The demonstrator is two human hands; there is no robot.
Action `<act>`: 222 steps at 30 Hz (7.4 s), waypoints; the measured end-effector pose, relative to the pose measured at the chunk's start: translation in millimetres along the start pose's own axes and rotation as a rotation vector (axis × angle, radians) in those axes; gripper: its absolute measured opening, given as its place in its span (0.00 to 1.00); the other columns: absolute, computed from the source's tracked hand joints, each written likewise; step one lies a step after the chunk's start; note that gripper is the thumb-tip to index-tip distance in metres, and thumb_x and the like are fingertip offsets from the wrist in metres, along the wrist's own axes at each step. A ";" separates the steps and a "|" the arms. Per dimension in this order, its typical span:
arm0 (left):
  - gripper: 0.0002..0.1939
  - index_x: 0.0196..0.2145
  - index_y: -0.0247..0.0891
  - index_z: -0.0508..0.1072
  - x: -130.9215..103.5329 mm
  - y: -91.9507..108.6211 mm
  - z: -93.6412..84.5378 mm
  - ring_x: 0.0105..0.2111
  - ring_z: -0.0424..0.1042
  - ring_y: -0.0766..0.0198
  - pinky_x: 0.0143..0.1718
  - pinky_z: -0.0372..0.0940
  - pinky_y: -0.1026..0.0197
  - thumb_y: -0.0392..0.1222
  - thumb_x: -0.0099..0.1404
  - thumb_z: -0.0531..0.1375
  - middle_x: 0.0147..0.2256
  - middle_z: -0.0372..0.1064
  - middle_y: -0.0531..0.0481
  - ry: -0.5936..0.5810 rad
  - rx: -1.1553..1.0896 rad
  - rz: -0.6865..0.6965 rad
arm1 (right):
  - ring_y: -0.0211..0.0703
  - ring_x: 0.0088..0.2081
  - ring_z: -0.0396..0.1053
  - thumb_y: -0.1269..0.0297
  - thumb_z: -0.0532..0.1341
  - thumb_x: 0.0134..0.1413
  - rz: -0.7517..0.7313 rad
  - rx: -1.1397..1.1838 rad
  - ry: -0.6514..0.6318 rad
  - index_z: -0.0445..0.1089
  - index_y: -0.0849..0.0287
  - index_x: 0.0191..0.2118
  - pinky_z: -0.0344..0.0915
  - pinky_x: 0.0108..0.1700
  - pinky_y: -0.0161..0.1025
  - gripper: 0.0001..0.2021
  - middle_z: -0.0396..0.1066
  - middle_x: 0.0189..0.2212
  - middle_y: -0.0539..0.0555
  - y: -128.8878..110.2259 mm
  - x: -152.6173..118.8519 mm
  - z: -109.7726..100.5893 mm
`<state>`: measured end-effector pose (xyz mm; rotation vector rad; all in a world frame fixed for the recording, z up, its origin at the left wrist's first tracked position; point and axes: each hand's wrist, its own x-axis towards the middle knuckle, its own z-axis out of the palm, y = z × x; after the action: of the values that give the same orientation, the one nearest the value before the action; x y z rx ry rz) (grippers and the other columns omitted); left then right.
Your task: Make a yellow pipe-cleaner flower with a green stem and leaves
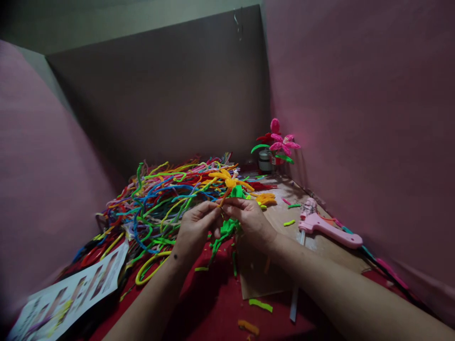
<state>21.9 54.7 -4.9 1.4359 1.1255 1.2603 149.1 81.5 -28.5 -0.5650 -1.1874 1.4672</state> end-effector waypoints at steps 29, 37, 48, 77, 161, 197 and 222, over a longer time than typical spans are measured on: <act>0.04 0.29 0.39 0.69 -3.2 -14.5 0.9 0.24 0.64 0.68 0.28 0.58 0.67 0.39 0.59 0.55 0.23 0.64 0.53 0.136 0.465 0.380 | 0.42 0.31 0.64 0.65 0.60 0.47 -0.185 -0.228 0.069 0.75 0.56 0.28 0.60 0.38 0.41 0.06 0.69 0.23 0.50 -3.9 -1.0 2.4; 0.08 0.28 0.40 0.67 0.4 -21.4 -1.0 0.16 0.56 0.73 0.20 0.53 0.69 0.42 0.62 0.52 0.18 0.56 0.58 0.096 0.303 0.237 | 0.40 0.30 0.66 0.64 0.61 0.46 -0.080 -0.122 0.036 0.75 0.56 0.29 0.62 0.37 0.39 0.06 0.70 0.23 0.49 -0.3 -1.9 3.3; 0.08 0.27 0.34 0.67 2.2 -6.3 -3.7 0.10 0.57 0.77 0.10 0.48 0.73 0.42 0.58 0.57 0.17 0.63 0.57 -0.100 -0.088 -0.051 | 0.39 0.29 0.66 0.61 0.64 0.41 -0.002 -0.063 -0.026 0.75 0.58 0.30 0.59 0.37 0.39 0.08 0.71 0.23 0.49 1.4 4.1 -2.6; 0.10 0.24 0.38 0.67 0.2 -20.3 0.3 0.15 0.55 0.74 0.17 0.52 0.70 0.44 0.60 0.54 0.16 0.56 0.58 0.114 0.294 0.209 | 0.37 0.26 0.61 0.63 0.67 0.37 -0.062 -0.058 0.097 0.75 0.57 0.25 0.59 0.34 0.39 0.05 0.68 0.21 0.48 2.1 -2.5 3.1; 0.10 0.27 0.33 0.66 4.0 -4.4 -9.7 0.07 0.53 0.77 0.06 0.49 0.71 0.44 0.57 0.57 0.17 0.64 0.56 -0.316 -0.363 -0.201 | 0.36 0.26 0.65 0.67 0.66 0.36 0.010 0.085 0.018 0.75 0.60 0.26 0.59 0.34 0.37 0.06 0.71 0.21 0.48 -0.2 4.8 -2.2; 0.07 0.24 0.34 0.66 -1.2 -1.7 1.7 0.11 0.56 0.75 0.12 0.50 0.72 0.41 0.57 0.57 0.16 0.60 0.57 -0.007 0.023 0.040 | 0.38 0.28 0.61 0.69 0.59 0.46 -0.083 -0.130 -0.031 0.74 0.59 0.33 0.56 0.35 0.38 0.08 0.66 0.22 0.49 -2.6 4.2 -5.6; 0.10 0.25 0.34 0.65 0.1 -6.2 -1.2 0.08 0.52 0.78 0.07 0.50 0.73 0.44 0.56 0.59 0.16 0.61 0.58 -0.111 -0.303 -0.109 | 0.37 0.30 0.64 0.65 0.62 0.43 -0.087 -0.147 -0.006 0.73 0.59 0.29 0.59 0.37 0.37 0.05 0.69 0.24 0.48 -2.0 5.6 -3.7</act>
<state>20.2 56.0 -10.8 1.1870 0.8835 1.2010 151.6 87.8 -26.7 -0.6017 -1.3157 1.3165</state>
